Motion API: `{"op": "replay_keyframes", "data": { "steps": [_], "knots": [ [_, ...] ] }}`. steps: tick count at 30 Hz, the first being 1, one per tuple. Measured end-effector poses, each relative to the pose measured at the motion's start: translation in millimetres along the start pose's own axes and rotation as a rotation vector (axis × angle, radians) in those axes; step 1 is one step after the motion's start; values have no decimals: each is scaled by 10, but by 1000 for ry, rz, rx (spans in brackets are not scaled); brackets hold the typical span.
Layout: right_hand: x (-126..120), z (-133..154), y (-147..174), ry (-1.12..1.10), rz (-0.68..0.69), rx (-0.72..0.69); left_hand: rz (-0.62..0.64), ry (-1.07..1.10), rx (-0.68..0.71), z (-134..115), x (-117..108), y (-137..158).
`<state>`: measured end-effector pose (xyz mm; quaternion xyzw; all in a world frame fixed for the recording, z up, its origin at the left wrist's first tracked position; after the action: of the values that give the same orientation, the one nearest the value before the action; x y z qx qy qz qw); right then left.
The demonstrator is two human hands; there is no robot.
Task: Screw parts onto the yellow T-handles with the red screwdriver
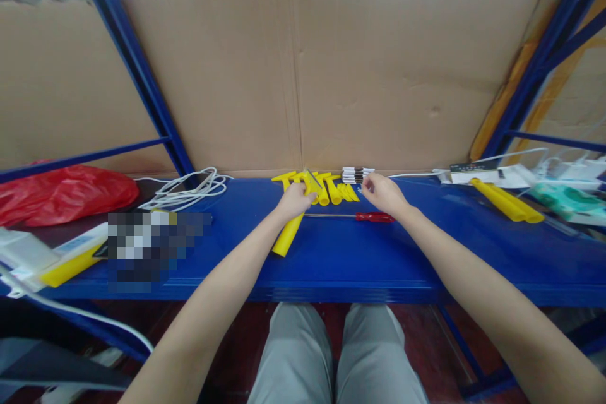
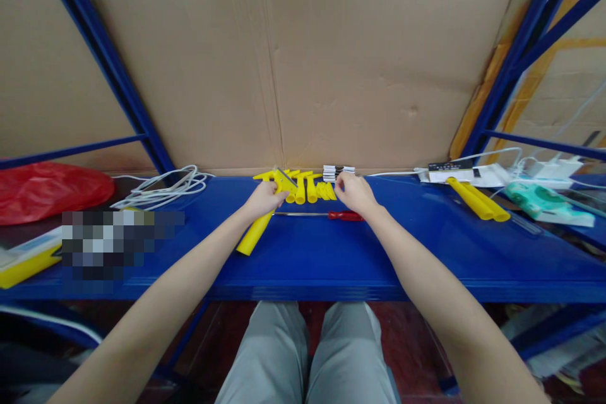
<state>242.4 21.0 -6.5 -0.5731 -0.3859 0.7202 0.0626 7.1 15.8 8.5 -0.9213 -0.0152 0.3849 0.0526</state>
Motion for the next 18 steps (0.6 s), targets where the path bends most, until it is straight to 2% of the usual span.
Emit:
{"op": "replay_keyframes", "data": {
  "steps": [4,8,10,14,18],
  "knots": [
    [-28,-312,-28,-38,72,114,-6,-19,22,1,-3,-4],
    [22,-573,-39,-182,345,295,12,-22,60,0,3,-1],
    [55,-625,-52,-235,443,339,9,-24,77,0,9,1],
    [136,-627,-105,-194,499,312,-8,-76,70,1,24,1],
    [218,-612,-150,-121,455,264,-15,-137,68,-7,27,10]
  ]
}}
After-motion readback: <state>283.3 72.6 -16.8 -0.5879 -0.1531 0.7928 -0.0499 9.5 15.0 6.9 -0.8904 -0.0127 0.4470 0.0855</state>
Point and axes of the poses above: each hand's wrist, its own y-axis away from the middle knuckle, its own x-axis out of the palm, z = x × y, the point moved 2 cm from there along -y, towards the middle knuckle, and after that the axes turned 12 degrees about -x, right-handed, at the moved point
